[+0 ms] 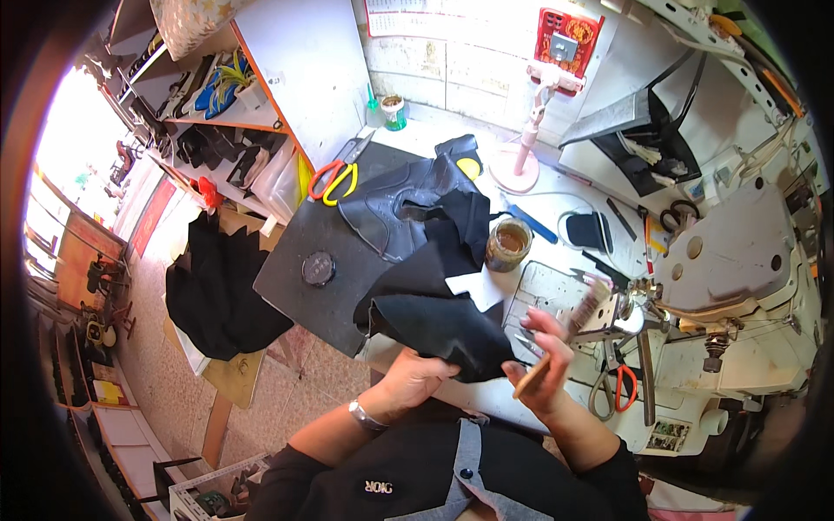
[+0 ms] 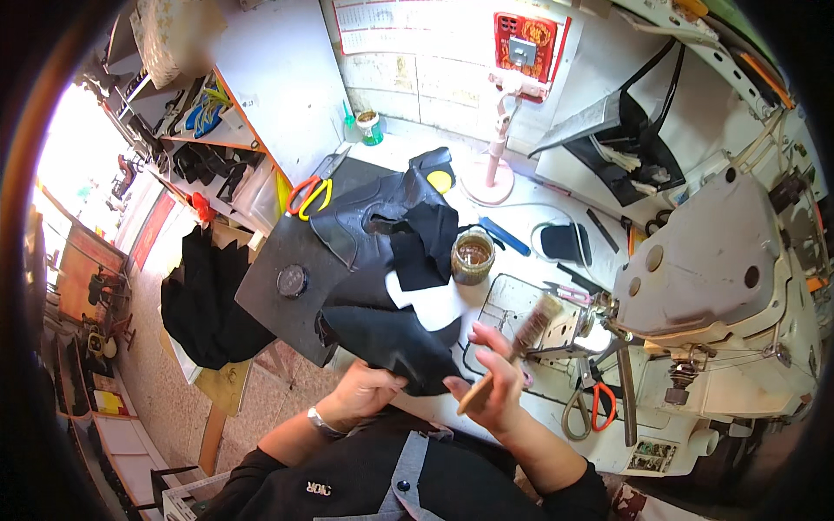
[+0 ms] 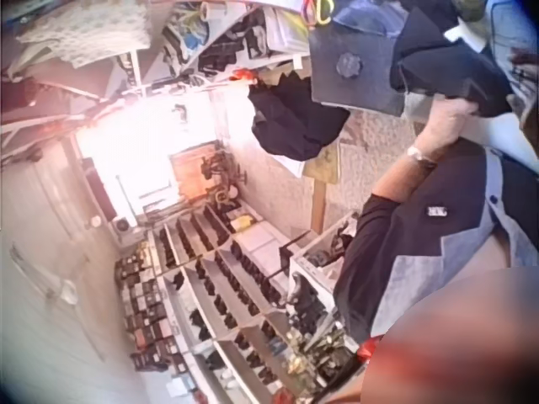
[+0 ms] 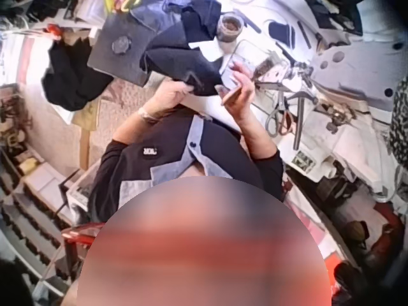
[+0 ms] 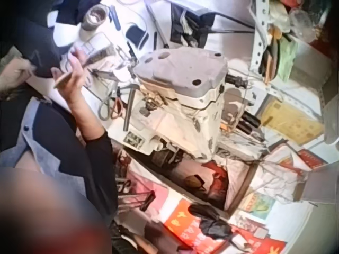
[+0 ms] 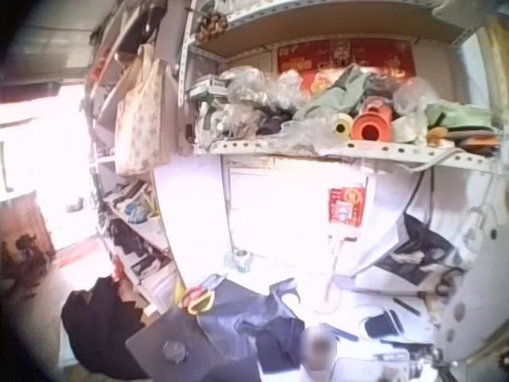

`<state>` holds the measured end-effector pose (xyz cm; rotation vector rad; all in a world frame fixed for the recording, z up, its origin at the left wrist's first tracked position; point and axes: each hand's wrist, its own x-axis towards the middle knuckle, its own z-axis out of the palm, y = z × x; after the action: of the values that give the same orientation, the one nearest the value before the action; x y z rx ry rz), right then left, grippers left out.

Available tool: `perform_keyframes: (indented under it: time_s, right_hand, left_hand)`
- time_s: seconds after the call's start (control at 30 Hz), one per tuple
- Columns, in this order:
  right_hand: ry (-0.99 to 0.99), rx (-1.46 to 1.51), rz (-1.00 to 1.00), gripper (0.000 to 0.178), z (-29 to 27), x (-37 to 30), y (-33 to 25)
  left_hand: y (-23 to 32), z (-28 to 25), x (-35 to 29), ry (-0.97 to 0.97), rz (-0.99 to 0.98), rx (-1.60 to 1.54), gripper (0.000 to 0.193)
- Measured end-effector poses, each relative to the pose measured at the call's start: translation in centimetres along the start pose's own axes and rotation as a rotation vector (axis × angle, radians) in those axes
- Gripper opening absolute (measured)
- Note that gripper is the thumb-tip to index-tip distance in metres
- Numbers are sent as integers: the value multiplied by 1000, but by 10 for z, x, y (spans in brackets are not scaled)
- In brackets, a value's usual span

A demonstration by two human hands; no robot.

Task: The person handles a black shoe, applies a substance to the sole with a brush, then cuts a piece of foam and inserts it into the shoe. The person continues to adjust the foam and apply more substance to the shoe's interior.

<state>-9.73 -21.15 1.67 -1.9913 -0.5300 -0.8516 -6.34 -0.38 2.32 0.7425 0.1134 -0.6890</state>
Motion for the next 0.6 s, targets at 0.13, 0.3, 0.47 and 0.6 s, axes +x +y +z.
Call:
perform_keyframes:
  time_s: [0.13,0.3,0.47,0.6]
  right_hand:
    - [-66,141,230,48,14,-8,-14]
    - [-136,161,122,44,14,-12,-18]
    - [-164,117,-30,47,14,3,-23]
    - [-82,96,-158,41,4,33,-1]
  left_hand:
    - [-19,-35,-9,-201,-19,56,74]
    - [9,-31,-18,-187,160,7,68]
    - [57,7,-17,-4,279,625,34]
    - [70,16,-9,73,349,416,21]
